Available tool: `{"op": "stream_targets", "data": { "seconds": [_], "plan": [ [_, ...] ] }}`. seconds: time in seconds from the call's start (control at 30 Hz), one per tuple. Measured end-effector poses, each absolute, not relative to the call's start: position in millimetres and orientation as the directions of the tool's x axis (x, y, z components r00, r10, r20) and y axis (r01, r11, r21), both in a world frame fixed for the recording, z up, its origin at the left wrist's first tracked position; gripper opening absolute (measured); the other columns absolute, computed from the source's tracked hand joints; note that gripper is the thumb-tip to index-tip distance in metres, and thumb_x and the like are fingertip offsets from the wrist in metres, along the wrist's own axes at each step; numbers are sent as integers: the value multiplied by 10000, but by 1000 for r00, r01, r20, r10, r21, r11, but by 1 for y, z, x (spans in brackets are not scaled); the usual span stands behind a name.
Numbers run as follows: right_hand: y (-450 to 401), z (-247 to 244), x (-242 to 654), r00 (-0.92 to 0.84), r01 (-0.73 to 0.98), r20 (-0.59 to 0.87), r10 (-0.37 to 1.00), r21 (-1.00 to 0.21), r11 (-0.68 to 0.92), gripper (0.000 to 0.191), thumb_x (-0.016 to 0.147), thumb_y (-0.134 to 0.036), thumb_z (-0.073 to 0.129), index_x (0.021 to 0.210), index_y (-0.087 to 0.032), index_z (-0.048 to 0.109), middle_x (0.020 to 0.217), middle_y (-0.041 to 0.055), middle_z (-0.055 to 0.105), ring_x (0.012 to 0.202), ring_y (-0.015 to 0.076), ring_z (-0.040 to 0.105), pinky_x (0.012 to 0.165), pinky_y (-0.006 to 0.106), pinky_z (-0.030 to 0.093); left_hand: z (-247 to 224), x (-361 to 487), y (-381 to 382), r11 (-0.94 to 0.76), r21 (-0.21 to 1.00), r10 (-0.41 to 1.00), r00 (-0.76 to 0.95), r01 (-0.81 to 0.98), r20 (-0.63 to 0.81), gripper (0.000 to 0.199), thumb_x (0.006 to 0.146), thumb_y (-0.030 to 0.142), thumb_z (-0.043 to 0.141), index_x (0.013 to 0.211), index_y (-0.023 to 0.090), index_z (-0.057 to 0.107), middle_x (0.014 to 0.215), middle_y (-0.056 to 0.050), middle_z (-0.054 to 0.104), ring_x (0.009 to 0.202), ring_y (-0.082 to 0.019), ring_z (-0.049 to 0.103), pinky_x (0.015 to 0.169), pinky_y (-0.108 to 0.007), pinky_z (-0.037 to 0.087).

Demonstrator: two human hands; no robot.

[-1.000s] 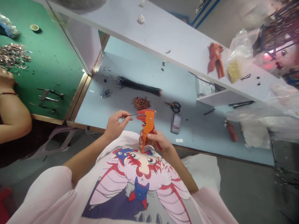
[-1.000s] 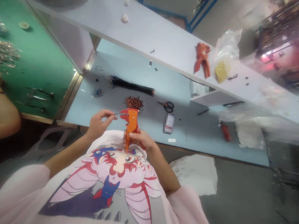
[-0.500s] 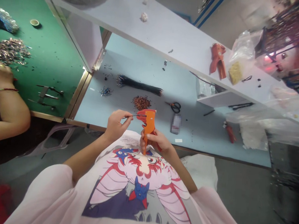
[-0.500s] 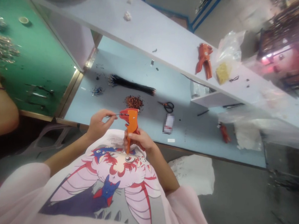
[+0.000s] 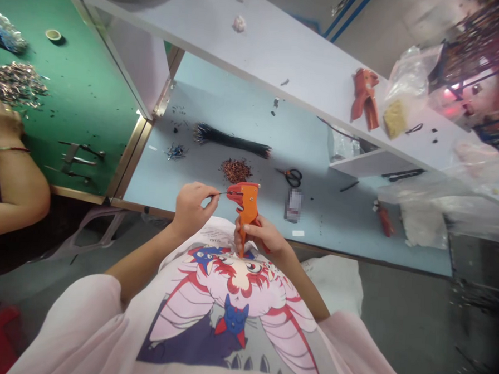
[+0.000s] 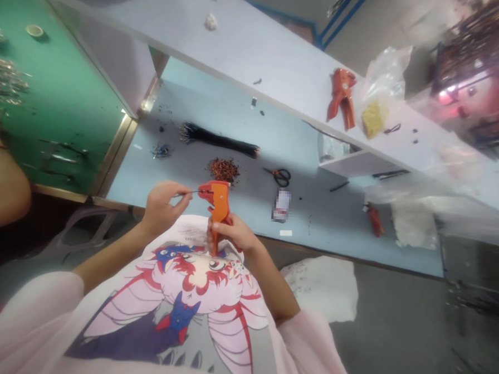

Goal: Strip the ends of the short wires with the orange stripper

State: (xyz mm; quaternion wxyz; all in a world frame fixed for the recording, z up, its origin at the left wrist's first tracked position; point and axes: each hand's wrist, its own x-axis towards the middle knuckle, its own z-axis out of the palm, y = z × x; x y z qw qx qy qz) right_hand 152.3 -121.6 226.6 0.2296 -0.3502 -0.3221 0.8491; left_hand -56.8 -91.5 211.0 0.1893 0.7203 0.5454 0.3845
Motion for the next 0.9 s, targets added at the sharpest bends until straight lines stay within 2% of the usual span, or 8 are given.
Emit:
{"op": "stream_targets", "data": {
  "seconds": [0.6, 0.9],
  "plan": [
    [-122, 227, 152, -661, -146, -453, 598, -704, -695, 245, 809, -357, 618, 878, -137, 537, 637, 18, 611, 546, 166, 620, 494, 299, 519, 214, -57, -93, -313, 691, 944, 134, 651, 301, 120, 818, 238, 534, 754, 195, 626, 724, -9, 655, 703, -150, 565, 714, -294, 395],
    [-124, 221, 143, -613, -167, -493, 618, -684, -710, 312, 807, -433, 598, 713, -156, 488, 505, -34, 524, 397, 109, 522, 433, 256, 480, 214, -59, -93, -314, 686, 943, 134, 656, 303, 114, 826, 235, 528, 767, 196, 617, 742, -12, 652, 722, -155, 565, 722, -298, 395]
  ]
}}
